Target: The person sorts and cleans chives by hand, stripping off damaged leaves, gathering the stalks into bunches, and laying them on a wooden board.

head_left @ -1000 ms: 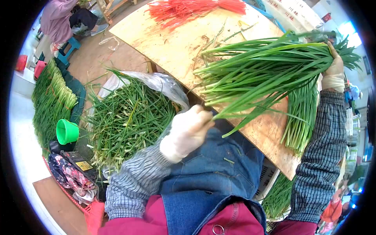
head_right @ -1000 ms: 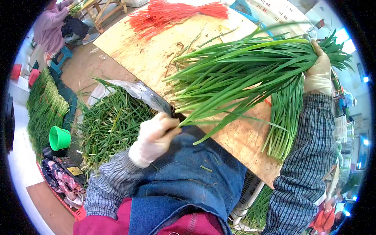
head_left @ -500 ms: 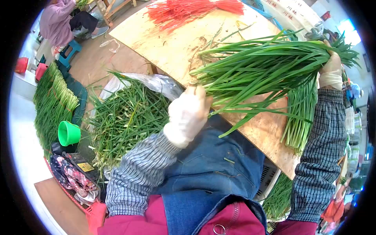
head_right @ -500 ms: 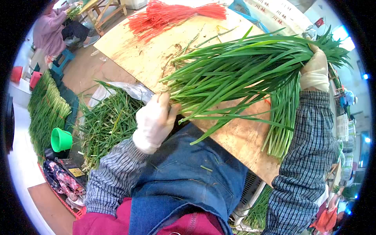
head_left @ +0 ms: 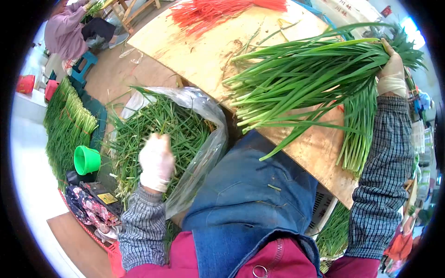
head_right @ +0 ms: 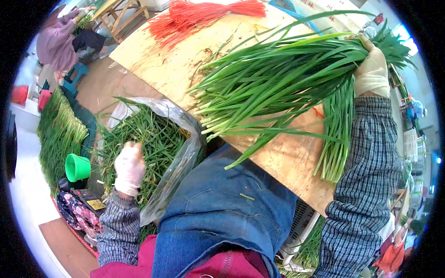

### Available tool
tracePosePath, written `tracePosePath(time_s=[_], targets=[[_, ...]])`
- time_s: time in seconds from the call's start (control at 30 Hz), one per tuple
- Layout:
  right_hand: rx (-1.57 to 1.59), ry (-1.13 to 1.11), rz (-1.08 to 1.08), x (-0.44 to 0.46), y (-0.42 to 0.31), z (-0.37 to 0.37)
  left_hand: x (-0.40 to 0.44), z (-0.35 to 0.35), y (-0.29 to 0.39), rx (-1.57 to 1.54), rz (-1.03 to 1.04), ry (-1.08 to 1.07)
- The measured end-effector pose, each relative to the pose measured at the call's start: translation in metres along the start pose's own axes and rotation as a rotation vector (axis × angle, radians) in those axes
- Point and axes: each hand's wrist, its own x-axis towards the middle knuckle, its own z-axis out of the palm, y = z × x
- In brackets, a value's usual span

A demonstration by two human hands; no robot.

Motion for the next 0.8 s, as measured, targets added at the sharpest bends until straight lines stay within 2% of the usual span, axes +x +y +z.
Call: tracePosePath(time_s=[0.03,0.07,0.1,0.17,0.23,0.3,0.37,0.4,0.47,0.53,0.6,0.63,0.73,0.8], targets=[[-0.025,-0.102,0.032,0.001,-0.002,-0.006,0.008,-0.005,0.017,-0.215,0.109,0.076],[-0.015,-0.038,0.043,0.006,-0.002,-0.005,0.014,-0.004,0.036,-0.504,0.119,0.143],[0.001,-0.041,0.043,0.004,-0.001,-0.002,0.022,-0.011,0.059,-0.583,0.11,0.105],[-0.02,-0.049,0.047,-0.008,-0.007,-0.001,0.041,-0.016,0.096,-0.639,0.114,-0.021],[-0.089,-0.075,0.065,-0.025,-0.014,0.003,0.054,-0.002,0.12,-0.567,0.103,-0.138],[-0.179,-0.033,0.076,-0.059,-0.024,0.019,0.053,0.02,0.128,-0.598,0.159,0.036],[-0.267,-0.244,0.054,-0.021,-0.013,-0.013,0.053,0.031,0.127,-0.667,0.215,0.144],[-0.295,-0.337,0.03,-0.002,-0.007,-0.029,0.055,0.018,0.127,-0.749,0.146,0.008],[-0.084,-0.117,0.088,-0.038,-0.014,0.008,0.055,0.014,0.126,-0.872,0.143,0.024],[0.001,-0.171,0.083,-0.013,-0.01,-0.006,0.054,0.01,0.122,-0.895,0.181,-0.086],[0.12,-0.403,0.066,0.034,-0.01,-0.032,0.053,0.005,0.117,-0.867,0.245,-0.273],[0.151,-0.45,0.046,0.037,-0.014,-0.029,0.053,-0.008,0.114,-0.929,0.232,-0.297],[0.183,-0.514,-0.029,-0.002,-0.042,0.011,0.047,-0.021,0.104,-0.917,0.259,-0.404],[0.15,-0.639,-0.068,-0.046,-0.069,0.05,0.036,-0.027,0.095,-0.949,0.233,-0.309]])
